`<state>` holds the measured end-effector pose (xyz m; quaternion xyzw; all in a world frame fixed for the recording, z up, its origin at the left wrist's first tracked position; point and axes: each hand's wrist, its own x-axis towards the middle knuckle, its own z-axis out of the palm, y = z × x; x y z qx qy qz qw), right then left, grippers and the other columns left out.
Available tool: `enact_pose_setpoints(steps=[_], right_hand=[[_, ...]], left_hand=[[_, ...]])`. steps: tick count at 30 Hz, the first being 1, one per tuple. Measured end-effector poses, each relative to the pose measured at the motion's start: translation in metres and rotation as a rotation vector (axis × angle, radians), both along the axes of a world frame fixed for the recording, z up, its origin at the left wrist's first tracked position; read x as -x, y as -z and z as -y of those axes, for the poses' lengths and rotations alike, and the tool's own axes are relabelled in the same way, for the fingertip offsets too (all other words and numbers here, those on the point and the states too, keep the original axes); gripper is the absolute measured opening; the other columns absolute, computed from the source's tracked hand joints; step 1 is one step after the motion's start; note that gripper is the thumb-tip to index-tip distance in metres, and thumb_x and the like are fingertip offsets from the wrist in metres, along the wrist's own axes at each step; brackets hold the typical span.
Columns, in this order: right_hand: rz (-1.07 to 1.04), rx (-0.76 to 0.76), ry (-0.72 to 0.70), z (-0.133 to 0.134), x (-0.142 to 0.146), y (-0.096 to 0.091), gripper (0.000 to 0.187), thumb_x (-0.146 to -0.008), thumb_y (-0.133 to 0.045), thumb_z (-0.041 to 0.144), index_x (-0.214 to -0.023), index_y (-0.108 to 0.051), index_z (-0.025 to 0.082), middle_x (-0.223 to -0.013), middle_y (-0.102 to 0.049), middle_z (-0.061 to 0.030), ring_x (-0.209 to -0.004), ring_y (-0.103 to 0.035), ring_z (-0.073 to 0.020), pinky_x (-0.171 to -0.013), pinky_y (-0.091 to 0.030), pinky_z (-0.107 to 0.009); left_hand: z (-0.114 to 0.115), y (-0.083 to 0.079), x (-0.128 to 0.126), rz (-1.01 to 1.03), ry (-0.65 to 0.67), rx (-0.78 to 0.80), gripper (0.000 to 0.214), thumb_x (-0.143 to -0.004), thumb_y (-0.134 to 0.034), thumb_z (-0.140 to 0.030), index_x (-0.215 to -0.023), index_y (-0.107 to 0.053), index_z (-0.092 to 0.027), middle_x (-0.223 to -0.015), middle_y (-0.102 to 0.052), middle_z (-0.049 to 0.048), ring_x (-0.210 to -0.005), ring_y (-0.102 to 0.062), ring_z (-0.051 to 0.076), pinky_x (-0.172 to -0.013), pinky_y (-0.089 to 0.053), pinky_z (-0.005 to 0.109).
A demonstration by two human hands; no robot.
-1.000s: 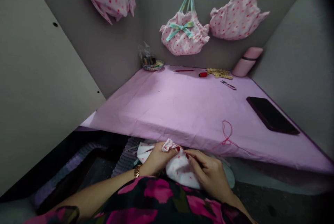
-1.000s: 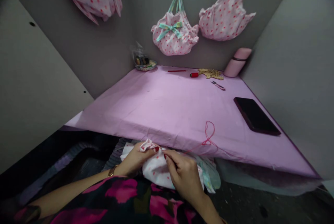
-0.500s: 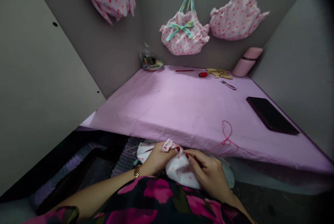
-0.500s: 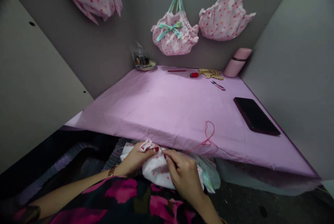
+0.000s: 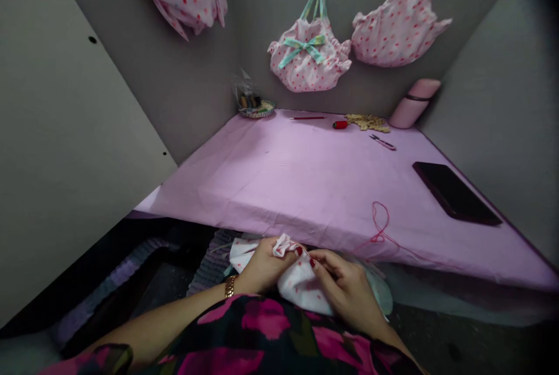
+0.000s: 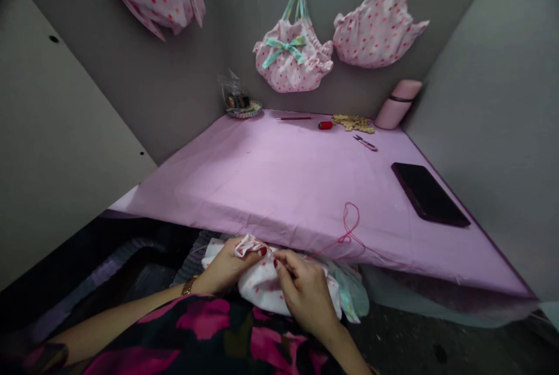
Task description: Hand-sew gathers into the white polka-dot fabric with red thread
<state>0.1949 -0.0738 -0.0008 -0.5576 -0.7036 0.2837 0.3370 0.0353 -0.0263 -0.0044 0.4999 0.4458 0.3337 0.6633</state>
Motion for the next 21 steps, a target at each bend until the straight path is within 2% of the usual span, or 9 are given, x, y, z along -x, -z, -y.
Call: enact_pose_setpoints(steps=[8,14,21], right_hand=[[-0.011,-0.015,0.037,0.0004,-0.0005,-0.0003,0.023,-0.085,-0.042,0.026,-0.094,-0.062,0.02,-0.069,-0.067,-0.0007,-0.06,-0.063,-0.0159,-0.053,-0.045,-0.022],[-0.012,-0.025,0.03,-0.0008,-0.0005,-0.001,0.024,-0.084,-0.041,0.024,-0.094,-0.063,0.021,-0.075,-0.069,-0.0011,-0.063,-0.063,-0.0157,-0.055,-0.046,-0.022],[0.008,0.0,0.05,0.0002,-0.0001,-0.0018,0.022,-0.085,-0.042,0.025,-0.091,-0.062,0.02,-0.065,-0.066,0.001,-0.057,-0.06,-0.0146,-0.053,-0.042,-0.023]], left_hand=[[-0.0004,-0.0005,0.0014,-0.062,-0.01,-0.071,0.017,-0.068,-0.062,-0.031,-0.071,-0.059,-0.014,-0.066,-0.058,0.0012,-0.06,-0.05,0.012,-0.057,-0.037,0.023],[-0.0001,0.0,0.002,-0.093,0.004,-0.13,0.014,-0.07,-0.06,-0.028,-0.071,-0.059,-0.015,-0.066,-0.058,0.0009,-0.059,-0.049,0.012,-0.056,-0.037,0.023],[-0.0024,-0.0042,0.0014,-0.139,0.037,-0.204,0.012,-0.07,-0.059,-0.026,-0.068,-0.059,-0.014,-0.066,-0.059,0.0015,-0.06,-0.05,0.012,-0.058,-0.039,0.023]])
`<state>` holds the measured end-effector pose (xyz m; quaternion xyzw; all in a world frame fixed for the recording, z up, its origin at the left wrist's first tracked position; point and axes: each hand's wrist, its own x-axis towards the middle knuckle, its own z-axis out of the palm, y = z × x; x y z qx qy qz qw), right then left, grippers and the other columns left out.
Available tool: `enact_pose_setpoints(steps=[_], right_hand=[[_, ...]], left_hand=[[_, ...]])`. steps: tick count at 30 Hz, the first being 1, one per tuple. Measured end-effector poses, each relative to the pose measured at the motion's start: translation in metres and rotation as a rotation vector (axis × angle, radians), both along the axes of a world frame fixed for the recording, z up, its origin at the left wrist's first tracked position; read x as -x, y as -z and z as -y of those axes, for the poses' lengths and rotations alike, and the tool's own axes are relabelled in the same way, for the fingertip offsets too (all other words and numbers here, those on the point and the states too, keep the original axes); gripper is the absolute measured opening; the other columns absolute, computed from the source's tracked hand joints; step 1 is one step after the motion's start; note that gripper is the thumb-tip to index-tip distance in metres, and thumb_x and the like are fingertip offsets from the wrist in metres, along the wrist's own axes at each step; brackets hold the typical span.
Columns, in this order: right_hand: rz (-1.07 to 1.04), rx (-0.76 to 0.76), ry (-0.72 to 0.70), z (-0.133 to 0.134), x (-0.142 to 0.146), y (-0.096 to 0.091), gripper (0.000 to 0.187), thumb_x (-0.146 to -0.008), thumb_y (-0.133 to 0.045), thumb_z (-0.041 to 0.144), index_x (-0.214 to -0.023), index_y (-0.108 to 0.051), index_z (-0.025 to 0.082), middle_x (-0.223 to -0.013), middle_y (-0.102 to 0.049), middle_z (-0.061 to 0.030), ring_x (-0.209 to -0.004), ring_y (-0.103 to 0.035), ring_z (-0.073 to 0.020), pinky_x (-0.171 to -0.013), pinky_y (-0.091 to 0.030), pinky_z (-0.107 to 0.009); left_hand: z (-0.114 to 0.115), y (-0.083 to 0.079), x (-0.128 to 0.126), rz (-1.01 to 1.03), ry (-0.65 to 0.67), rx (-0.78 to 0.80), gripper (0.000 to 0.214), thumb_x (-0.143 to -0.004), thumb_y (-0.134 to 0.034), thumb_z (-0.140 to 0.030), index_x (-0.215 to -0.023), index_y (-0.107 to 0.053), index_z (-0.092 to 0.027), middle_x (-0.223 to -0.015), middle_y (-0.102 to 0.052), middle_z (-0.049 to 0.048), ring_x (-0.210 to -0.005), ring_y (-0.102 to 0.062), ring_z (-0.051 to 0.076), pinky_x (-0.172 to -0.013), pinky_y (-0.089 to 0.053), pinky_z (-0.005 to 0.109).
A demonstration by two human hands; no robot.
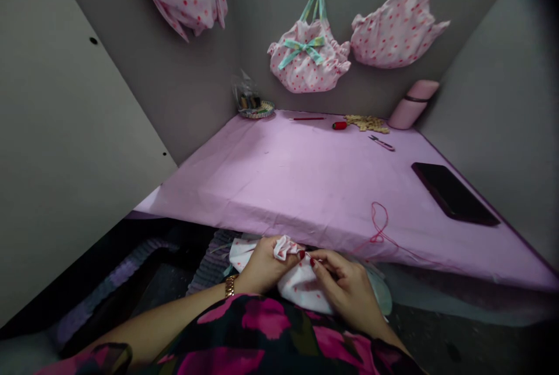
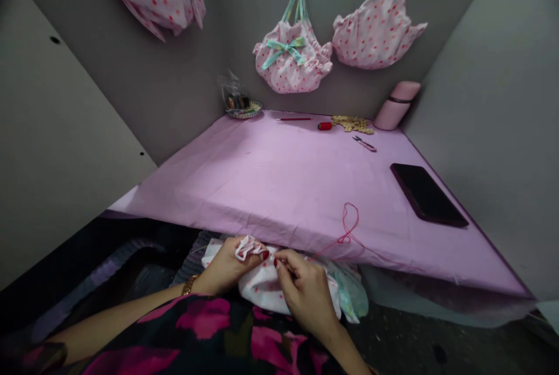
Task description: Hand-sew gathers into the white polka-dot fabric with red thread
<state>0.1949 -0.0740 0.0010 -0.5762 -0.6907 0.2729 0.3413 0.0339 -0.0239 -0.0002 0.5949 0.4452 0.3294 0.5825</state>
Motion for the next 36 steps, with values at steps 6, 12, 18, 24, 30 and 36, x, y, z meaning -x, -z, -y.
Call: enact_pose_setpoints(steps=[6,12,18,24,30,36], right_hand=[[-0.048,0.077,0.005,0.0,-0.001,0.001,0.021,-0.084,-0.043,0.029,-0.085,-0.061,0.018,-0.062,-0.065,-0.0002,-0.055,-0.059,-0.0155,-0.051,-0.041,-0.022],[-0.193,0.144,-0.021,-0.001,-0.001,0.004,0.021,-0.083,-0.046,0.029,-0.089,-0.063,0.018,-0.068,-0.067,-0.0017,-0.061,-0.061,-0.0164,-0.055,-0.044,-0.023],[-0.38,0.254,-0.022,-0.002,-0.004,0.015,0.024,-0.082,-0.05,0.032,-0.094,-0.065,0.017,-0.078,-0.069,-0.0058,-0.065,-0.063,-0.0178,-0.052,-0.046,-0.023],[-0.467,0.299,-0.056,-0.003,-0.007,0.018,0.026,-0.08,-0.054,0.036,-0.092,-0.066,0.017,-0.079,-0.068,-0.0062,-0.066,-0.063,-0.018,-0.055,-0.047,-0.024],[-0.53,0.32,-0.096,-0.006,-0.007,0.016,0.024,-0.079,-0.056,0.035,-0.09,-0.068,0.017,-0.076,-0.067,-0.0049,-0.066,-0.06,-0.0158,-0.058,-0.045,-0.022],[-0.535,0.338,-0.113,-0.006,-0.008,0.015,0.023,-0.079,-0.057,0.034,-0.089,-0.069,0.018,-0.076,-0.067,-0.0045,-0.069,-0.06,-0.0163,-0.061,-0.045,-0.022]], left_hand=[[0.001,0.006,0.001,0.037,-0.002,0.071,0.016,-0.07,-0.06,-0.029,-0.069,-0.056,-0.014,-0.063,-0.053,-0.0017,-0.057,-0.045,0.01,-0.055,-0.035,0.021],[0.0,0.008,0.0,0.111,0.006,0.11,0.014,-0.069,-0.06,-0.026,-0.07,-0.054,-0.014,-0.063,-0.051,-0.0026,-0.058,-0.043,0.009,-0.056,-0.034,0.021],[0.001,0.008,0.001,0.135,0.052,0.153,0.017,-0.069,-0.06,-0.03,-0.073,-0.055,-0.014,-0.066,-0.052,-0.0019,-0.059,-0.044,0.01,-0.059,-0.034,0.022],[0.001,0.006,-0.001,0.138,0.08,0.186,0.021,-0.067,-0.062,-0.034,-0.071,-0.054,-0.014,-0.064,-0.05,-0.0028,-0.058,-0.042,0.01,-0.059,-0.033,0.023],[0.001,0.002,0.0,0.134,0.089,0.211,0.022,-0.065,-0.063,-0.034,-0.07,-0.053,-0.014,-0.064,-0.048,-0.0029,-0.059,-0.041,0.01,-0.06,-0.033,0.023],[0.001,0.002,-0.001,0.144,0.094,0.246,0.025,-0.064,-0.065,-0.036,-0.07,-0.053,-0.015,-0.063,-0.048,-0.0034,-0.058,-0.041,0.01,-0.06,-0.033,0.023]])
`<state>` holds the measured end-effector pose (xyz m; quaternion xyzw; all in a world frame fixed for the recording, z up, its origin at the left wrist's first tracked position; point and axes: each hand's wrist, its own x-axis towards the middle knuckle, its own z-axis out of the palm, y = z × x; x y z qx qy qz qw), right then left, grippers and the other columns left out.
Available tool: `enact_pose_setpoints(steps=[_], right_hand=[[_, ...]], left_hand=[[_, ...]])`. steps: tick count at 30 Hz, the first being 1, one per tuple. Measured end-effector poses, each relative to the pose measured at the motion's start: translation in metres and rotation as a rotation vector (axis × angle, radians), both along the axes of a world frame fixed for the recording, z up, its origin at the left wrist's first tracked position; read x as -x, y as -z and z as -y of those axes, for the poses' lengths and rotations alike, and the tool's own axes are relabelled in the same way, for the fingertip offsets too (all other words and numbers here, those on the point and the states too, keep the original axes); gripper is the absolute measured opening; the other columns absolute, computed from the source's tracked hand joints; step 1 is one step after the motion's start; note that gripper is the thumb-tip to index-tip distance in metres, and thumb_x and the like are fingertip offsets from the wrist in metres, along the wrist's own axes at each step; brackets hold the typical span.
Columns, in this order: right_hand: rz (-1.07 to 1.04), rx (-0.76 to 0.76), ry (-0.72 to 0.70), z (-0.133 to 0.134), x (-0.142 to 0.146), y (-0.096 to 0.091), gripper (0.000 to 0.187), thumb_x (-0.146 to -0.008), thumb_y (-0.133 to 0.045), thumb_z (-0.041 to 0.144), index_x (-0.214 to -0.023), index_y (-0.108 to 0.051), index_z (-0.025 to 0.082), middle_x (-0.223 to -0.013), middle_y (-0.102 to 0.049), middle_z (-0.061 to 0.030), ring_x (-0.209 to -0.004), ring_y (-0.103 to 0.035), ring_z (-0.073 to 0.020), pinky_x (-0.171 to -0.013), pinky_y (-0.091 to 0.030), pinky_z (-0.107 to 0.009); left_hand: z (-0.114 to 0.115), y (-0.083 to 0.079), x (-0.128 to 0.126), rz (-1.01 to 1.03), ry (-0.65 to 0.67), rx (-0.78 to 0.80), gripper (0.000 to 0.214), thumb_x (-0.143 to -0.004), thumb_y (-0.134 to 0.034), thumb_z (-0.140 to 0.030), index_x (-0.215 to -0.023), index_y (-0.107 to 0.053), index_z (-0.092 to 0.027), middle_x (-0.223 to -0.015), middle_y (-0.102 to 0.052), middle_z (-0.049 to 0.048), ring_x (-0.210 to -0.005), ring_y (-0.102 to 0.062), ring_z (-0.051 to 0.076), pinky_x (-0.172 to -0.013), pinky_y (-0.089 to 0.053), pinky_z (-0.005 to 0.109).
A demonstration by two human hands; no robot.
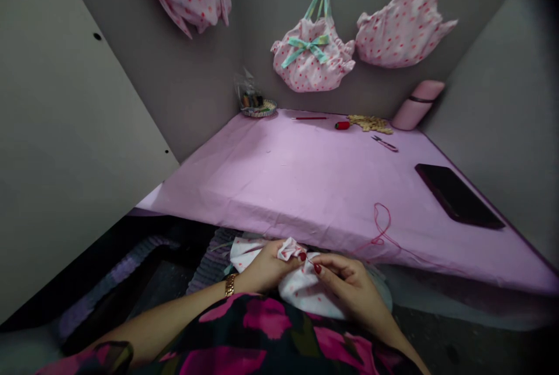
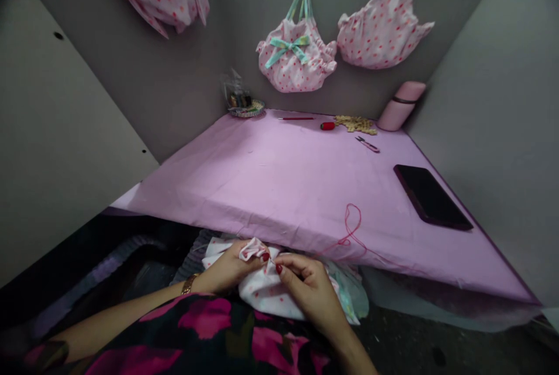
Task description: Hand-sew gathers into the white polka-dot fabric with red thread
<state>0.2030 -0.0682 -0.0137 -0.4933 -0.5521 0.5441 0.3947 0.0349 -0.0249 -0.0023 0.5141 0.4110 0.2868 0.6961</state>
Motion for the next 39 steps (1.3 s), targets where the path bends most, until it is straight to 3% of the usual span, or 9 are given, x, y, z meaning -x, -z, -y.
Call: enact_pose_setpoints(steps=[6,13,25,29,39], right_hand=[[0.02,-0.013,-0.018,-0.002,-0.003,0.006,0.026,-0.079,-0.056,0.037,-0.09,-0.07,0.018,-0.081,-0.068,-0.006,-0.074,-0.061,-0.0184,-0.065,-0.046,-0.025],[0.005,-0.045,-0.037,-0.003,-0.005,0.006,0.023,-0.079,-0.056,0.034,-0.087,-0.069,0.018,-0.081,-0.068,-0.0062,-0.075,-0.06,-0.0179,-0.066,-0.045,-0.026],[-0.017,-0.003,-0.014,-0.002,0.004,0.002,0.021,-0.08,-0.054,0.036,-0.076,-0.061,0.016,-0.067,-0.061,-0.0015,-0.059,-0.055,-0.013,-0.053,-0.042,-0.022],[0.088,-0.051,0.019,0.0,0.007,-0.002,0.021,-0.082,-0.05,0.036,-0.078,-0.059,0.018,-0.072,-0.061,-0.003,-0.066,-0.057,-0.0157,-0.059,-0.045,-0.024],[0.142,-0.175,-0.034,0.006,0.017,-0.001,0.019,-0.091,-0.032,0.035,-0.1,-0.039,0.02,-0.063,-0.05,0.0022,-0.054,-0.049,-0.0122,-0.05,-0.04,-0.022]], left_hand=[[0.0,-0.005,0.0,-0.002,0.012,0.015,0.023,-0.062,-0.067,-0.032,-0.068,-0.053,-0.014,-0.063,-0.049,-0.0032,-0.059,-0.041,0.01,-0.06,-0.034,0.023],[0.001,0.0,0.001,0.027,0.04,-0.025,0.024,-0.063,-0.066,-0.032,-0.068,-0.051,-0.014,-0.063,-0.046,-0.0039,-0.058,-0.039,0.009,-0.059,-0.032,0.022],[0.0,-0.001,0.003,-0.008,0.09,-0.038,0.028,-0.065,-0.064,-0.039,-0.064,-0.049,-0.016,-0.061,-0.042,-0.0044,-0.057,-0.036,0.009,-0.056,-0.029,0.022],[0.0,-0.001,0.002,-0.006,0.07,-0.022,0.028,-0.064,-0.064,-0.039,-0.063,-0.048,-0.016,-0.06,-0.041,-0.0047,-0.057,-0.034,0.009,-0.056,-0.027,0.023],[0.001,0.003,-0.001,0.06,0.041,0.033,0.027,-0.064,-0.065,-0.038,-0.066,-0.052,-0.015,-0.063,-0.048,-0.0025,-0.059,-0.041,0.011,-0.059,-0.032,0.024]])
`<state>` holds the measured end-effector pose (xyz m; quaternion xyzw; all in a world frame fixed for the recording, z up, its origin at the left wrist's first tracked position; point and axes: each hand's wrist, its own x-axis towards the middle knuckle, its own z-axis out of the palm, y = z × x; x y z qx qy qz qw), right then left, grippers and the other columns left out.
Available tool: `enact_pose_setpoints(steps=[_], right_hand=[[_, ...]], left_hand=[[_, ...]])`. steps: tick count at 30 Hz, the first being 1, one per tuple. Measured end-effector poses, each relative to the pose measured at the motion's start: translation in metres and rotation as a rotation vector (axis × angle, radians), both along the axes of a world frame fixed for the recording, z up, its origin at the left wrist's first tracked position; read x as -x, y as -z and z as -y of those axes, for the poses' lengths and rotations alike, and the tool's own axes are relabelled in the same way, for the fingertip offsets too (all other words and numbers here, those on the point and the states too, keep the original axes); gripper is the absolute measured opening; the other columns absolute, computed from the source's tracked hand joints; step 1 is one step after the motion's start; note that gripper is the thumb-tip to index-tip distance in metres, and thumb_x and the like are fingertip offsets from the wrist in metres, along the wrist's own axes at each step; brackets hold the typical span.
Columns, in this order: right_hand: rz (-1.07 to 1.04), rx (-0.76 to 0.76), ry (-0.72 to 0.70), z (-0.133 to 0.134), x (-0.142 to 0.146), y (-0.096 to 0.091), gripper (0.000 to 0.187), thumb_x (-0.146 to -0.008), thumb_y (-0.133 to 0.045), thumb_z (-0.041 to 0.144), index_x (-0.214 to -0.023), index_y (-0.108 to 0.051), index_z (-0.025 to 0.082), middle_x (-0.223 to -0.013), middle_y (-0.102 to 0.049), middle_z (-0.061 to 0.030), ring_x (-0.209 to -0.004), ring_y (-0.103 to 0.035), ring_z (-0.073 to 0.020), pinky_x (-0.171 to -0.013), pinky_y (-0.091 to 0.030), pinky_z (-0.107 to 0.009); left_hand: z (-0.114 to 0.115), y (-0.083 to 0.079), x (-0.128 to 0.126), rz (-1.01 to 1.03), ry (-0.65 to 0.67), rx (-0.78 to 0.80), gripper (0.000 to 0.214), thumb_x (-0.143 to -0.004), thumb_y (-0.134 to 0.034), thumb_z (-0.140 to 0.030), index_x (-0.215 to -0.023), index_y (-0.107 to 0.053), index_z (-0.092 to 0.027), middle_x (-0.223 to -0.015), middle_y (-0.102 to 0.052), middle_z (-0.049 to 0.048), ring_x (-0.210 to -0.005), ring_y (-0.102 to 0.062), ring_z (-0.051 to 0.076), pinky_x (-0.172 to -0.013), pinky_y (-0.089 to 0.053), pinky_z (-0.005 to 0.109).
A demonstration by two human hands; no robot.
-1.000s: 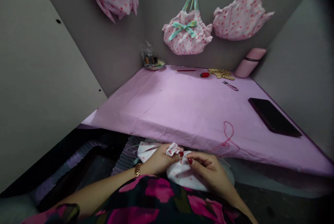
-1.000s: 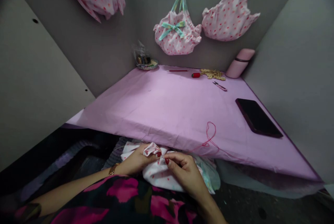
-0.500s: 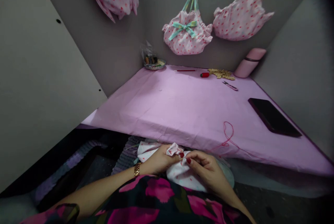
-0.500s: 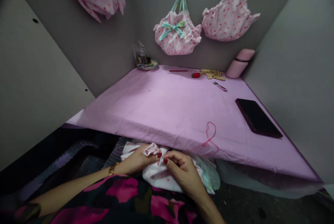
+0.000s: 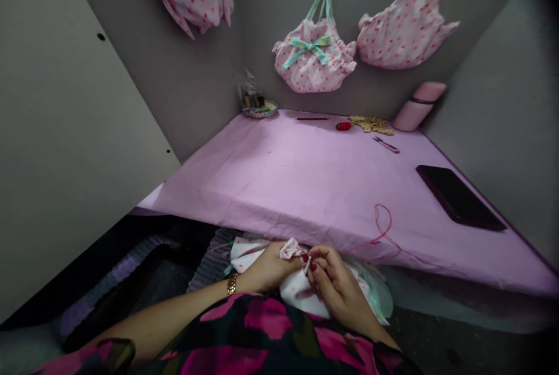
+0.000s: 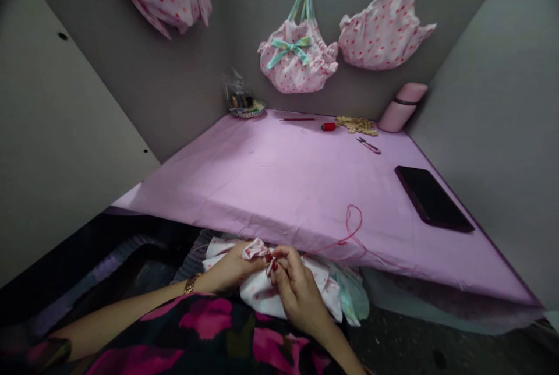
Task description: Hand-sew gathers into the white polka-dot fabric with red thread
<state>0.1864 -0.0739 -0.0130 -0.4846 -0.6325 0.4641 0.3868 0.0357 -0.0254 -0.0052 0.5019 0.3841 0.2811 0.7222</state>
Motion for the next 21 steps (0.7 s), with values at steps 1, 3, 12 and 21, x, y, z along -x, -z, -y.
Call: enact_pose_setpoints(steps=[1,3,12,21], right_hand=[[0.01,-0.008,-0.004,0.0,0.0,0.0,0.019,-0.091,-0.032,0.034,-0.103,-0.038,0.02,-0.064,-0.051,0.0015,-0.055,-0.05,-0.0123,-0.051,-0.041,-0.022],[0.069,-0.052,0.037,-0.001,-0.001,-0.003,0.022,-0.091,-0.035,0.031,-0.108,-0.041,0.019,-0.073,-0.056,-0.0017,-0.061,-0.055,-0.0136,-0.055,-0.043,-0.024],[0.168,-0.387,0.129,-0.008,0.0,-0.011,0.015,-0.085,-0.048,0.02,-0.086,-0.063,0.021,-0.073,-0.05,-0.0026,-0.068,-0.051,-0.0151,-0.059,-0.04,-0.025],[-0.602,-0.02,0.412,-0.007,-0.019,-0.034,0.015,-0.081,-0.054,0.035,-0.081,-0.044,0.025,-0.06,-0.048,0.0038,-0.041,-0.042,-0.0081,-0.037,-0.034,-0.019]], left_hand=[[0.0,0.001,0.0,0.018,-0.005,0.008,0.027,-0.064,-0.065,-0.038,-0.067,-0.052,-0.015,-0.063,-0.049,-0.0022,-0.059,-0.041,0.011,-0.059,-0.032,0.024],[0.0,0.002,-0.001,0.044,-0.025,0.018,0.027,-0.064,-0.065,-0.038,-0.067,-0.052,-0.014,-0.063,-0.049,-0.0022,-0.059,-0.042,0.01,-0.059,-0.033,0.024],[-0.001,0.002,-0.002,-0.027,-0.037,-0.018,0.03,-0.058,-0.07,-0.036,-0.063,-0.049,-0.015,-0.059,-0.044,-0.0054,-0.056,-0.037,0.009,-0.056,-0.03,0.022],[-0.001,0.001,-0.002,-0.065,-0.018,0.0,0.018,-0.064,-0.064,-0.03,-0.064,-0.053,-0.016,-0.06,-0.05,-0.0041,-0.059,-0.044,0.011,-0.06,-0.033,0.024]])
